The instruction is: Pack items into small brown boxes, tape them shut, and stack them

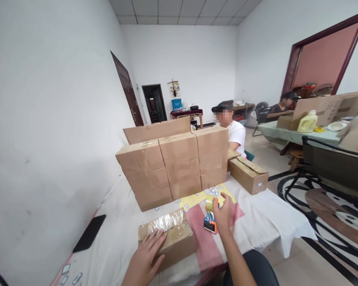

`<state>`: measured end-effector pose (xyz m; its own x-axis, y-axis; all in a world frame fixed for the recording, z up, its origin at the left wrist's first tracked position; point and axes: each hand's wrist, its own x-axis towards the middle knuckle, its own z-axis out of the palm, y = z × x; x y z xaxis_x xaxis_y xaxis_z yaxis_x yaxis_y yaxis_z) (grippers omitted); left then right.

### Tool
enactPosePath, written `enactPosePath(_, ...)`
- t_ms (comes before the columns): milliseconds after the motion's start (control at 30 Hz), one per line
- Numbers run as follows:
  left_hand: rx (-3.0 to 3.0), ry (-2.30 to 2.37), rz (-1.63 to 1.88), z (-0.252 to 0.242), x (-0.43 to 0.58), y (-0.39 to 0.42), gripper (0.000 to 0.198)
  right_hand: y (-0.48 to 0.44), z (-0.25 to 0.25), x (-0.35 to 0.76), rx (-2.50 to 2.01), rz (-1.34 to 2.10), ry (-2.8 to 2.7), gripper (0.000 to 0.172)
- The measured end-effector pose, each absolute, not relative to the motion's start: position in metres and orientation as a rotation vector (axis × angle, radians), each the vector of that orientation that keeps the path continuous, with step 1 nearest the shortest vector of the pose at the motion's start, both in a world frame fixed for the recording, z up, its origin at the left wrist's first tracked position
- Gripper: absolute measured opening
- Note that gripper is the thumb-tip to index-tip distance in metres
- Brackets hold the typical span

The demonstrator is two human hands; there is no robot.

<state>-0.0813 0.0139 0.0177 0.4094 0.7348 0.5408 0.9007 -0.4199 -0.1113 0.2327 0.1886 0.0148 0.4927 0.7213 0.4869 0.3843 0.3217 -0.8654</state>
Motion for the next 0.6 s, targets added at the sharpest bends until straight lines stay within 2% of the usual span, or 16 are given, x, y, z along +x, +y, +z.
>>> enactPosePath(67, -2.333, -1.472, -0.597, 0.015, -0.083, 0.013, 0.056, 0.204, 0.003, 0.255, -1.351, 0.438, -1.073, 0.061)
enactPosePath(133, -2.383, -1.531, -0.615, 0.017, -0.084, 0.014, 0.055, 0.212, -0.011, 0.267, -1.310, 0.751, -1.078, 0.071)
enactPosePath(200, -2.419, -1.571, -0.645, 0.023, -0.084, 0.015, 0.052, 0.211, -0.026, 0.268, -1.225, 1.033, -1.107, 0.068)
enactPosePath(267, -2.441, -1.586, -0.676, 0.029, -0.085, 0.016, 0.048, 0.205, -0.038, 0.263, -1.144, 1.155, -1.165, 0.055)
enactPosePath(367, -2.462, -1.584, -0.669, 0.033, -0.086, 0.014, 0.046, 0.191, -0.049, 0.257, -1.129, 1.017, -1.238, 0.042)
enactPosePath(500, -2.447, -1.567, -0.611, 0.030, -0.085, 0.006, 0.049, 0.176, -0.055, 0.254, -1.238, 0.712, -1.279, 0.037)
enactPosePath(600, -2.399, -1.557, -0.577, 0.028, -0.083, 0.006, 0.047, 0.168, -0.056, 0.255, -1.236, 0.667, -1.234, 0.035)
